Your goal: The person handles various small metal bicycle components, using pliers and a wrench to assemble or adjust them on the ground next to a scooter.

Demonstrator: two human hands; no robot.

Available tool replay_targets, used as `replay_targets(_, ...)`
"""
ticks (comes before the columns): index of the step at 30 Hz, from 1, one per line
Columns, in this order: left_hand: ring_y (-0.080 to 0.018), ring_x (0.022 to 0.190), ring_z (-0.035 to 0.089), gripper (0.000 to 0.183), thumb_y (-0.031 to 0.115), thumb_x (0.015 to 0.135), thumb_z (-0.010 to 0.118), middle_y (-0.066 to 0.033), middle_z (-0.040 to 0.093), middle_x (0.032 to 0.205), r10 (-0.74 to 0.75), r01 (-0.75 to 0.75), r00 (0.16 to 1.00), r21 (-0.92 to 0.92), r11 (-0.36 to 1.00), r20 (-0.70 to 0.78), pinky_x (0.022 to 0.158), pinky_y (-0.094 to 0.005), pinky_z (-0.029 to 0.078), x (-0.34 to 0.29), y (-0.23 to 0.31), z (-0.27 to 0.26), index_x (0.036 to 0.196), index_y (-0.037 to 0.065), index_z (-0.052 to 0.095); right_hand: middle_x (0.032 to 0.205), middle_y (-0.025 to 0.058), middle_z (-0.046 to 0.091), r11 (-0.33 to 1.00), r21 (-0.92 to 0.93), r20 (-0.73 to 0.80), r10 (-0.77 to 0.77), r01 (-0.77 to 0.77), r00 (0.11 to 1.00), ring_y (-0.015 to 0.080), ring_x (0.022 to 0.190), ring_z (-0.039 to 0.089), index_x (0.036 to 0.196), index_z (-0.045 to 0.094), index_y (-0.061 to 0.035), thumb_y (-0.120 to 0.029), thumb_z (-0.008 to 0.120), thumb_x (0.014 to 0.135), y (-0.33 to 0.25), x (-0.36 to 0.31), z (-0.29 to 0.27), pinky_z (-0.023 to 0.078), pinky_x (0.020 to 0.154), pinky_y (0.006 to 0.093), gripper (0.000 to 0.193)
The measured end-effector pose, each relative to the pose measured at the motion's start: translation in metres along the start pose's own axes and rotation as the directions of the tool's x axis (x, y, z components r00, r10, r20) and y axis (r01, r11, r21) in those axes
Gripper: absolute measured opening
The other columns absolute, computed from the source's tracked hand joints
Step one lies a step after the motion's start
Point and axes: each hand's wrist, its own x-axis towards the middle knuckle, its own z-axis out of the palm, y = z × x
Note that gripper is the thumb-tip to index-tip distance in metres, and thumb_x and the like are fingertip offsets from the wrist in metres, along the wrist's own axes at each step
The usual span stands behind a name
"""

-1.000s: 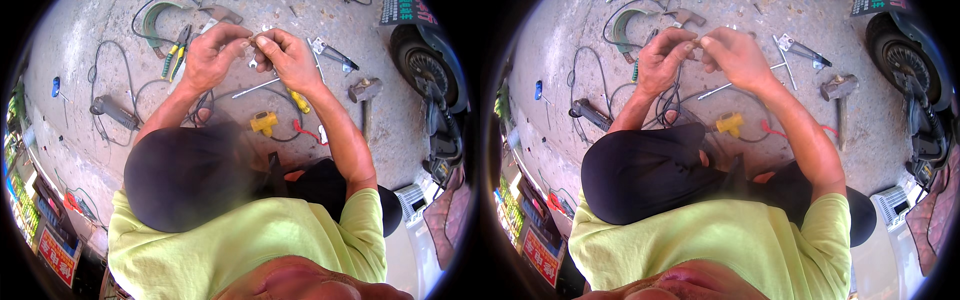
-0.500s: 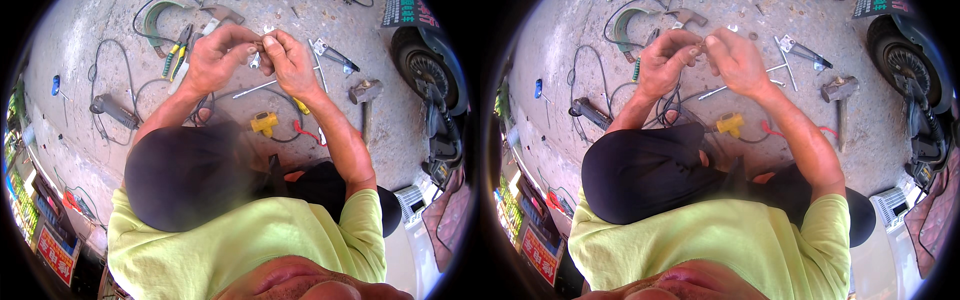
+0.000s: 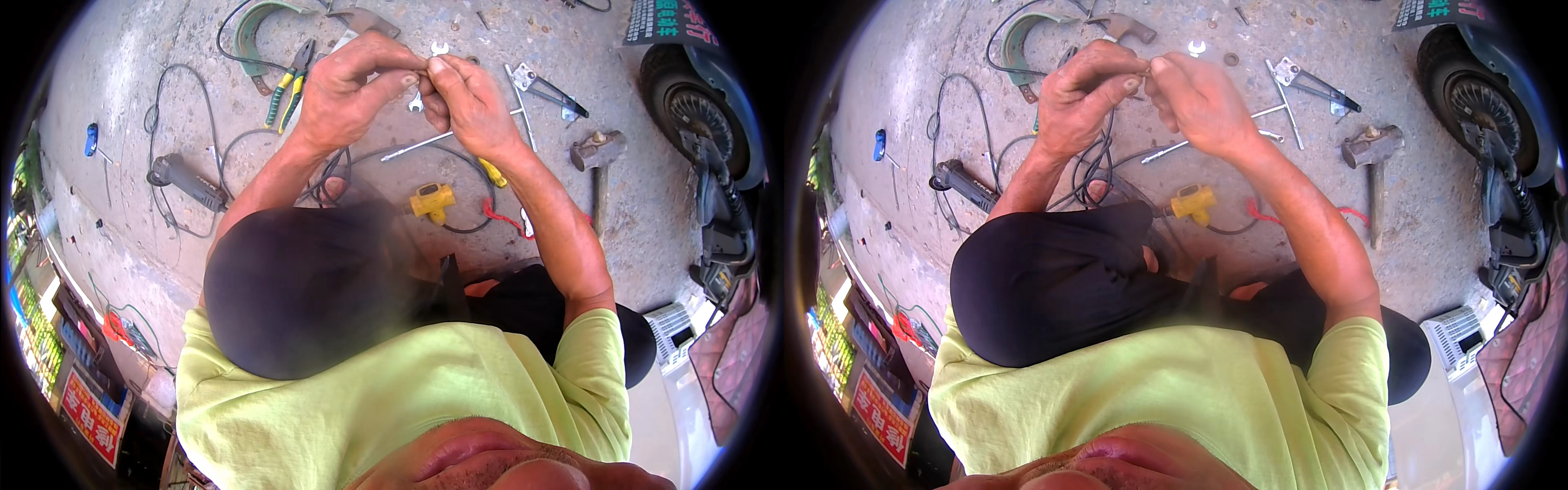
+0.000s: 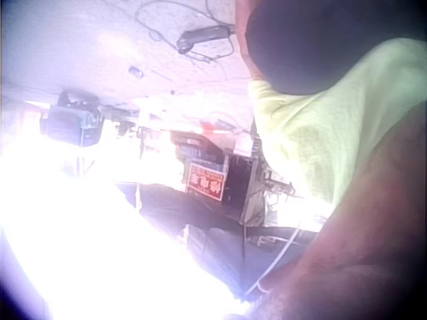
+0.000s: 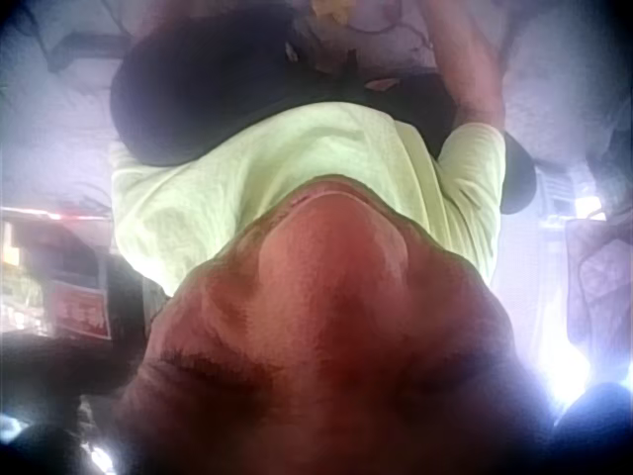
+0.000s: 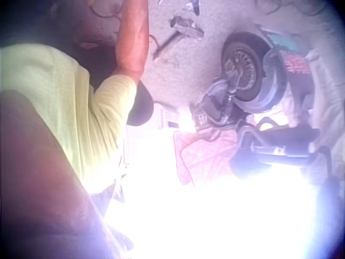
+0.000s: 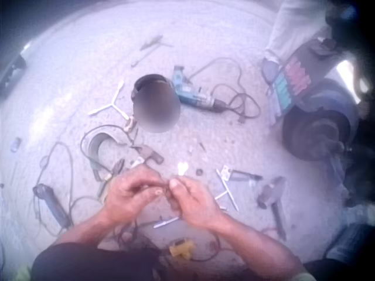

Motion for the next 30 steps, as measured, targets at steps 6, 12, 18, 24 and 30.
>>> replay_targets(6, -0.0187, 0.091, 0.068, 0.019, -0.002, 0.088, 0.070, -0.0088, 0.072, 0.099, 0.053, -0.054, 0.998, 0.043, 0.998, 0.018, 0.082, -0.0303, 0.054, 0.003, -0.002, -0.001, 0.105, 0.003, 0.074, 0.068, -0.0021, 0.045, 0.980, 0.165, 0.061, 0.107, -0.115, 0.992, 0.0094, 0.056, 0.039, 0.088, 0.056, -0.0020, -0.036, 0.045, 0.107, 0.000, 0.001, -0.001, 0.034, 0.050, 0.0278, 0.040)
replay_targets(12, -0.0138, 0.097, 0.068, 0.022, 0.002, 0.089, 0.072, -0.0065, 0.073, 0.100, -0.243, 0.214, 0.966, -0.244, 0.946, -0.093, 0.085, -0.0273, 0.055, -0.003, 0.004, 0.010, 0.111, 0.001, 0.072, 0.069, -0.0021, 0.044, 0.967, 0.210, 0.056, 0.133, -0.142, 0.989, 0.0094, 0.057, 0.037, 0.088, 0.056, -0.0027, -0.036, 0.046, 0.106, -0.002, 0.003, 0.001, 0.034, 0.052, 0.0281, 0.039)
replay_targets(18, -0.0128, 0.091, 0.070, 0.025, 0.008, 0.089, 0.075, -0.0074, 0.076, 0.097, -0.360, 0.347, 0.932, -0.199, 0.916, -0.031, 0.083, -0.0270, 0.055, -0.004, 0.000, 0.003, 0.112, 0.001, 0.071, 0.069, 0.0004, 0.047, 0.975, 0.183, 0.049, 0.118, -0.125, 0.992, 0.0115, 0.059, 0.042, 0.089, 0.058, -0.0005, -0.037, 0.045, 0.106, 0.003, 0.004, -0.001, 0.036, 0.053, 0.0295, 0.042)
replay_targets(24, -0.0130, 0.089, 0.071, 0.025, 0.015, 0.089, 0.075, -0.0087, 0.077, 0.096, -0.440, 0.433, 0.897, -0.112, 0.894, -0.049, 0.081, -0.0285, 0.056, -0.011, -0.010, 0.005, 0.109, 0.001, 0.073, 0.074, 0.0016, 0.056, 0.993, 0.110, -0.020, 0.055, -0.053, 0.998, 0.0115, 0.065, 0.053, 0.096, 0.061, -0.0003, -0.035, 0.049, 0.106, 0.018, 0.011, -0.013, 0.043, 0.059, 0.0273, 0.038)
replay_targets(30, -0.0224, 0.091, 0.072, 0.025, 0.022, 0.088, 0.071, -0.0113, 0.075, 0.099, -0.520, 0.486, 0.854, 0.328, 0.810, 0.018, 0.085, -0.0342, 0.055, -0.028, -0.074, 0.012, 0.106, 0.006, 0.075, 0.088, 0.0007, 0.063, 0.996, 0.083, -0.117, -0.018, 0.028, 0.993, 0.0092, 0.076, 0.058, 0.108, 0.066, -0.0044, -0.029, 0.058, 0.104, 0.024, 0.007, -0.063, 0.046, 0.068, 0.0240, 0.026)
